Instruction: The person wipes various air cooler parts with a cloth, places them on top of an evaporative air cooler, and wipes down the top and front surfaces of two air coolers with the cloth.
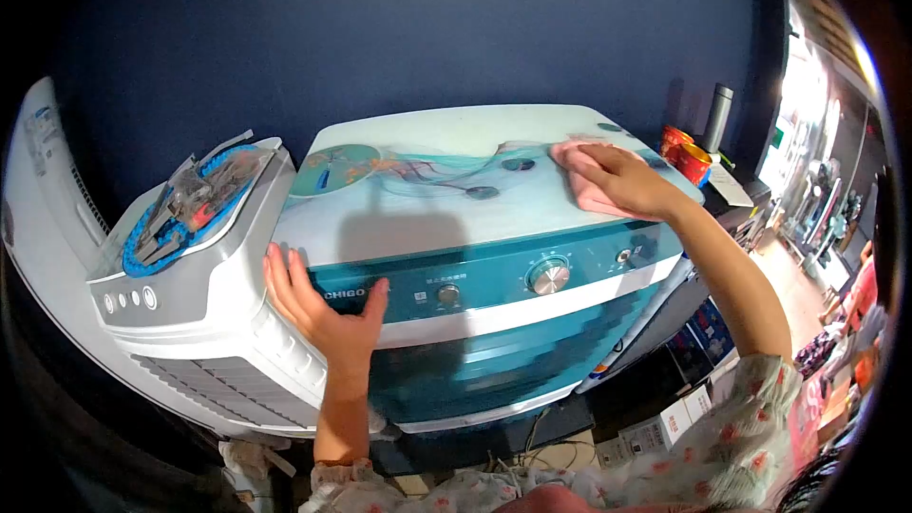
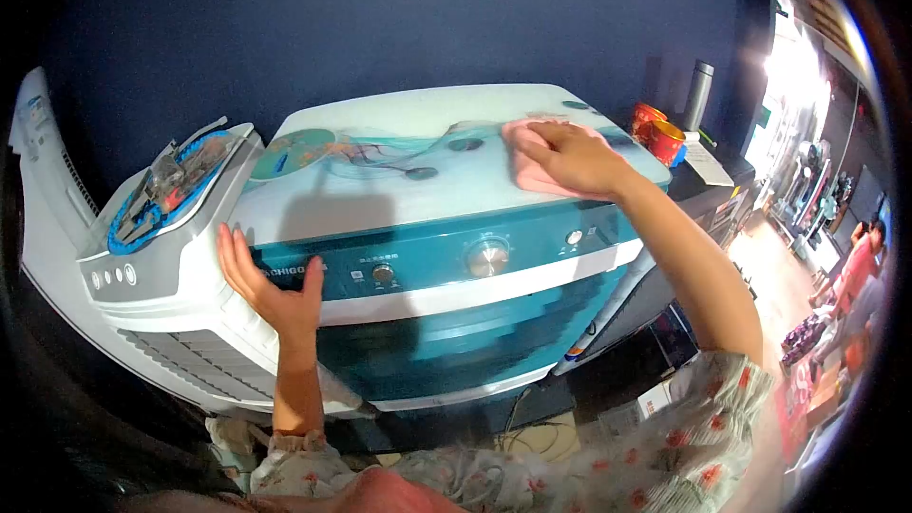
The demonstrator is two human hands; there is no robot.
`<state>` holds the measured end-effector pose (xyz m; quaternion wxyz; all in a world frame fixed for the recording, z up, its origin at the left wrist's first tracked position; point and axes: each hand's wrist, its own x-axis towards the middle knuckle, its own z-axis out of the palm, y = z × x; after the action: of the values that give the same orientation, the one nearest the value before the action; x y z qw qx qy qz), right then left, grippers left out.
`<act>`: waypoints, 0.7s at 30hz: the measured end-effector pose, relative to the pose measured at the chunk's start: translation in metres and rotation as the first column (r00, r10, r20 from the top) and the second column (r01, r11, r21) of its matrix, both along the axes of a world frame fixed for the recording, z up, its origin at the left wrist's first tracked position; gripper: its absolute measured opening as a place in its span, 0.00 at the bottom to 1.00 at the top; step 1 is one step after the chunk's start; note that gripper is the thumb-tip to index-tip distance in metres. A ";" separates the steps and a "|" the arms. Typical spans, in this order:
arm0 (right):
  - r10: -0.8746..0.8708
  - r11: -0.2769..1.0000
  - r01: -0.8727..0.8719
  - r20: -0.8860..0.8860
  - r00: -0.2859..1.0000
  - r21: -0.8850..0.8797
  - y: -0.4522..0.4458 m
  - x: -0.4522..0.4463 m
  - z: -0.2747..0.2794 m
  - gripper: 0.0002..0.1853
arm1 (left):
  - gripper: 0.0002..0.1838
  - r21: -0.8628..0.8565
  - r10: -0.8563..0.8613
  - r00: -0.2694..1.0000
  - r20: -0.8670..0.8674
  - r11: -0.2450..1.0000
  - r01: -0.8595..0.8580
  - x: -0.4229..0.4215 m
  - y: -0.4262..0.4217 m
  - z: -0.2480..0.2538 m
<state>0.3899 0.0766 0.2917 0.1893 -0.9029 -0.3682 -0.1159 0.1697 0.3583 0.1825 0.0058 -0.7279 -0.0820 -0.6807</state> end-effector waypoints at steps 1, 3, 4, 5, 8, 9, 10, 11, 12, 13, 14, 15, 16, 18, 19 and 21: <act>0.000 1.000 0.002 -0.102 0.995 0.024 0.023 -0.003 0.000 0.33 | 0.41 0.007 -0.008 1.000 0.006 1.000 0.008 0.001 0.001 -0.002; 0.133 0.991 -0.131 -0.325 0.936 0.028 0.080 -0.018 0.008 0.30 | 0.42 0.033 0.009 1.000 0.005 0.999 -0.009 0.001 0.006 -0.005; 0.284 0.959 -0.268 -0.271 0.920 0.094 0.116 -0.034 0.006 0.29 | 0.42 0.050 0.018 1.000 0.004 0.999 -0.018 0.002 0.008 -0.005; 0.346 0.935 -0.353 -0.119 0.931 -0.042 0.137 -0.051 0.007 0.27 | 0.43 0.061 0.026 1.000 -0.001 0.998 -0.026 0.003 0.009 -0.007; 0.601 0.749 -0.600 -0.094 0.794 -0.281 0.176 -0.102 0.028 0.18 | 0.43 0.038 0.048 0.999 -0.010 0.998 -0.048 0.000 0.011 -0.008; 0.727 0.684 -0.716 0.052 0.684 -0.142 0.170 -0.084 0.011 0.17 | 0.43 0.034 0.038 0.999 -0.035 0.999 -0.037 0.000 0.012 -0.009; 0.798 0.574 -0.817 0.252 0.547 -0.044 0.164 -0.066 -0.006 0.17 | 0.43 0.015 0.045 0.997 -0.058 0.999 -0.045 0.000 0.013 -0.012; 0.787 0.463 -0.886 0.458 0.412 0.002 0.158 -0.048 -0.023 0.16 | 0.44 0.042 0.035 0.999 -0.040 0.999 -0.033 0.003 0.017 -0.013; 0.831 0.549 -0.787 -0.084 0.550 0.282 0.116 -0.057 -0.004 0.21 | 0.43 0.067 0.046 0.999 -0.025 0.997 -0.044 0.005 0.020 -0.014; 0.754 0.650 -0.713 -0.114 0.646 0.262 0.083 -0.029 -0.010 0.24 | 0.41 0.079 0.065 0.997 -0.045 0.995 -0.061 0.004 0.019 -0.014; 0.667 0.741 -0.629 -0.147 0.730 0.238 0.050 -0.001 -0.015 0.27 | 0.40 0.125 0.045 0.999 -0.024 0.991 -0.042 0.004 0.019 -0.011; 0.441 0.895 -0.419 -0.173 0.880 0.152 0.022 -0.001 -0.006 0.28 | 0.39 0.171 0.026 1.000 0.010 0.985 -0.027 0.005 0.020 -0.009; 0.171 0.985 -0.169 -0.195 0.966 0.029 -0.006 -0.002 0.005 0.30 | 0.38 0.175 0.033 0.999 -0.010 0.984 -0.030 0.003 0.021 -0.009; -0.323 0.940 0.301 -0.138 0.936 -0.161 -0.051 0.001 0.018 0.35 | 0.38 0.184 0.064 0.998 -0.010 0.981 -0.061 0.002 0.019 -0.007; -0.232 0.964 0.209 -0.138 0.963 -0.163 -0.052 0.010 0.016 0.35 | 0.37 0.178 0.066 0.998 -0.011 0.982 -0.062 0.003 0.017 -0.007; -0.033 0.985 0.011 -0.123 0.992 -0.174 -0.045 0.030 0.010 0.36 | 0.36 0.161 0.079 0.997 0.001 0.984 -0.078 0.005 0.010 -0.005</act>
<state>0.4200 0.0320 0.3021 0.1317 -0.9253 -0.3544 -0.0288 0.1746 0.3684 0.1776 0.0916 -0.7233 -0.0555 -0.6822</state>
